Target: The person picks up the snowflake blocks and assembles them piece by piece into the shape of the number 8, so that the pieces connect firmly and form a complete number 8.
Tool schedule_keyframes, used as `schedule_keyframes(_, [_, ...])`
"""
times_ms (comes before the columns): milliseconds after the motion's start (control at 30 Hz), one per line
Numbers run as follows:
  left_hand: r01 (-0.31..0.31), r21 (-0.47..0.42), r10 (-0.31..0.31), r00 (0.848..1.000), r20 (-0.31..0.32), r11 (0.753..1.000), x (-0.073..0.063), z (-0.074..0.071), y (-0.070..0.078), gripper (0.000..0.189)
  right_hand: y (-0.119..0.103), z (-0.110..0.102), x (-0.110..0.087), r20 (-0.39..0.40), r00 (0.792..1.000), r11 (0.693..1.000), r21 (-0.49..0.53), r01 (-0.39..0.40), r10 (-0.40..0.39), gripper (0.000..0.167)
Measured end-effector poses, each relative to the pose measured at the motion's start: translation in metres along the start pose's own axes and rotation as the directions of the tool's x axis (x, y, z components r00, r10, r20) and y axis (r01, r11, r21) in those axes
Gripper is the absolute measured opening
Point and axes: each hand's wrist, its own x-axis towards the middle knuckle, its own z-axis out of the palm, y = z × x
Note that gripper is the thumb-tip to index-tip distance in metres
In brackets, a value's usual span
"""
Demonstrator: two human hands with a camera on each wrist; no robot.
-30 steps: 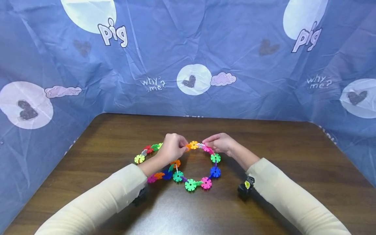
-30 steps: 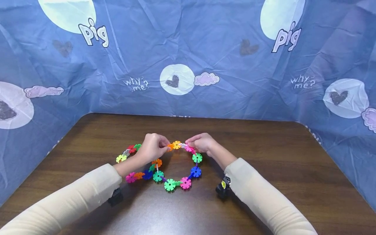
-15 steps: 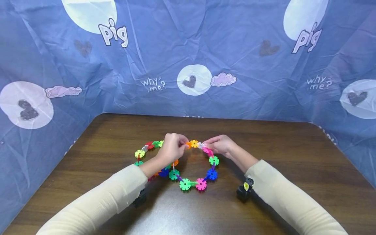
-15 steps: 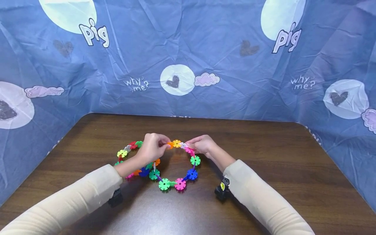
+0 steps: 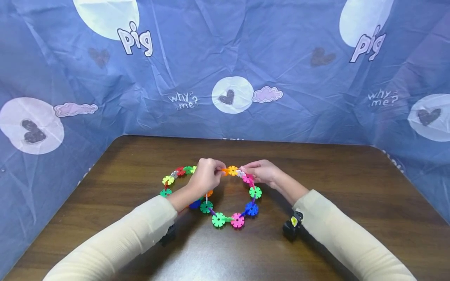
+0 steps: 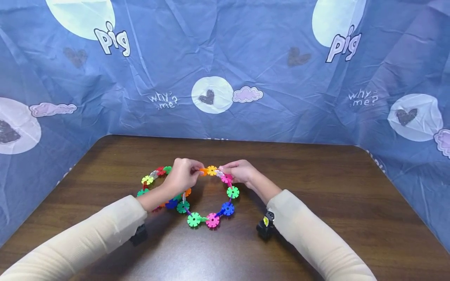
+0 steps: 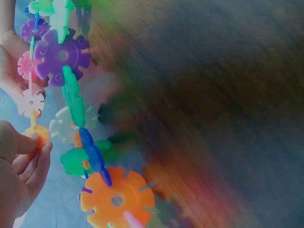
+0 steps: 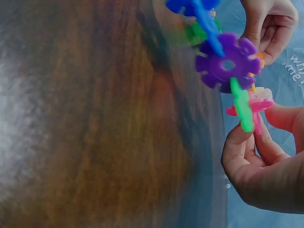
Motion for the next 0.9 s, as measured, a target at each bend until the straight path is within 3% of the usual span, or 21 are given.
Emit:
schedule_keyframes(200, [-0.003,-0.028,0.004,1.0,0.016,1.0,-0.001,0.001,-0.001,0.004,-0.005,0.001,0.004,0.009,0.999,0.999,-0.04,-0.032,0.032,0.043])
schedule_keyframes(433, [-0.033,-0.032,0.035,0.998,0.06,0.999,-0.001,0.003,-0.001,0.004,-0.006,0.006,0.006,-0.027,0.997,0.997,0.01,-0.077,0.077,0.037])
schedule_keyframes(633, [-0.079,-0.022,0.08,0.997,0.022,0.997,-0.002,0.007,0.0,0.002,-0.005,0.013,0.004,-0.05,0.996,0.994,0.081,-0.072,0.076,0.036])
schedule_keyframes(767, [-0.078,-0.038,0.078,0.997,0.001,0.996,-0.001,0.008,0.0,0.005,-0.003,0.015,0.004,-0.048,0.996,0.992,0.108,-0.069,0.074,0.037])
schedule_keyframes(900, [-0.054,-0.054,0.057,0.997,0.057,0.997,0.001,0.006,0.0,0.002,0.0,0.015,0.004,-0.05,0.995,0.992,0.096,-0.081,0.086,0.037])
